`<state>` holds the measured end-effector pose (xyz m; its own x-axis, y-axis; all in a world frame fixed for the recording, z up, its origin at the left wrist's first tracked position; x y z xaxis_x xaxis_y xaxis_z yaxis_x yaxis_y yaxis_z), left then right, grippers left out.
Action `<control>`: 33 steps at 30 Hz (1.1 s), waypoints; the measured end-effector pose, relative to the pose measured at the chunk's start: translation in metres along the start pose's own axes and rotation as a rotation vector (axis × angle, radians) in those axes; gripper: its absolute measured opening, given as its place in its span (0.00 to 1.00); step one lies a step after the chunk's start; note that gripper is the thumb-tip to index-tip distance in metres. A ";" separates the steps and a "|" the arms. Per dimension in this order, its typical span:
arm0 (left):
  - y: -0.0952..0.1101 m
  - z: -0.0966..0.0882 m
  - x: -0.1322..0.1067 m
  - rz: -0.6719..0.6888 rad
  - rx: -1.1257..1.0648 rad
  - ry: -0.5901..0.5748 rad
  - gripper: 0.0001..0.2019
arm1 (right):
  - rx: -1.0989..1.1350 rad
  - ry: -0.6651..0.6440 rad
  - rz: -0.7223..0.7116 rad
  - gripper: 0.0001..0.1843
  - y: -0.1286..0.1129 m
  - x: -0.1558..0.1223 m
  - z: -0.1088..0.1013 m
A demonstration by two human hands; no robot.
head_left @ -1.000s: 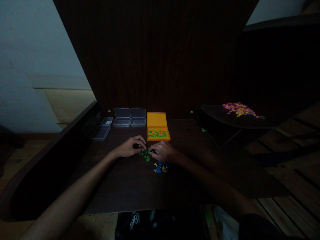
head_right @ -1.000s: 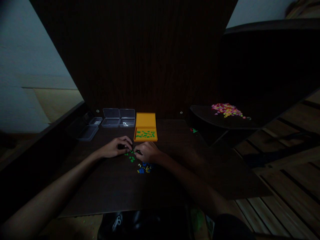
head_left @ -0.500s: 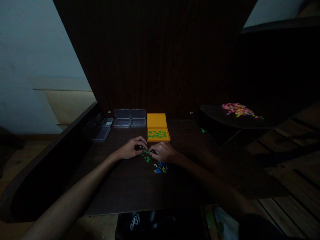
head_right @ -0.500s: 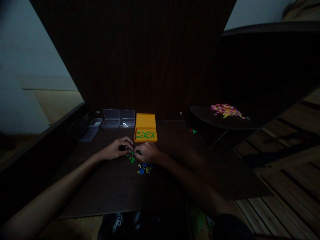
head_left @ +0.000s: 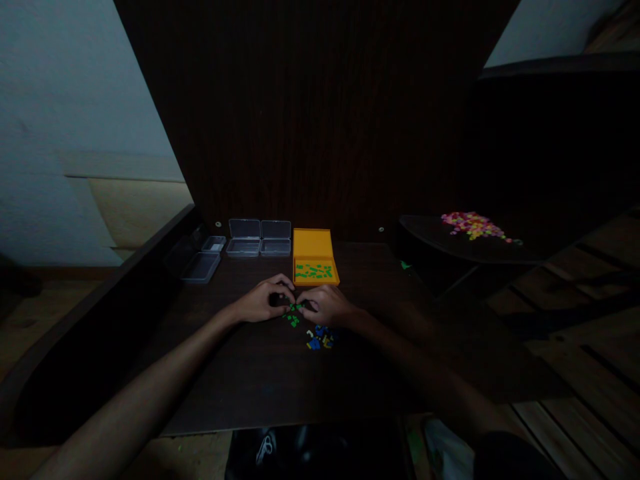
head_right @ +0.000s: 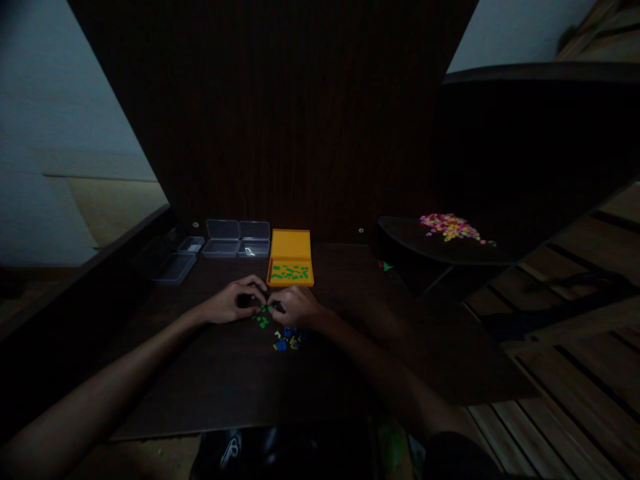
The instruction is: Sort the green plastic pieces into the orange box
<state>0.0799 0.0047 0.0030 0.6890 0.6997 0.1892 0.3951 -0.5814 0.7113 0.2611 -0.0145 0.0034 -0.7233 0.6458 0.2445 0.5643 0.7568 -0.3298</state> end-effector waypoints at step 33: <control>-0.008 0.003 0.002 -0.028 -0.037 -0.036 0.06 | 0.020 -0.029 0.015 0.08 0.004 0.003 -0.005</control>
<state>0.0801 0.0096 -0.0049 0.6994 0.6999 0.1448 0.3925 -0.5454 0.7406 0.2633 -0.0094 0.0078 -0.7264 0.6535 0.2128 0.5672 0.7449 -0.3512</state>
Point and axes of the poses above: each hand's wrist, its own x-axis towards the middle knuckle, its own z-axis out of the palm, y = z × x, the point moved 3 cm from there along x, towards the middle knuckle, and after that the axes turned 7 degrees about -z, right-handed, at the moved point
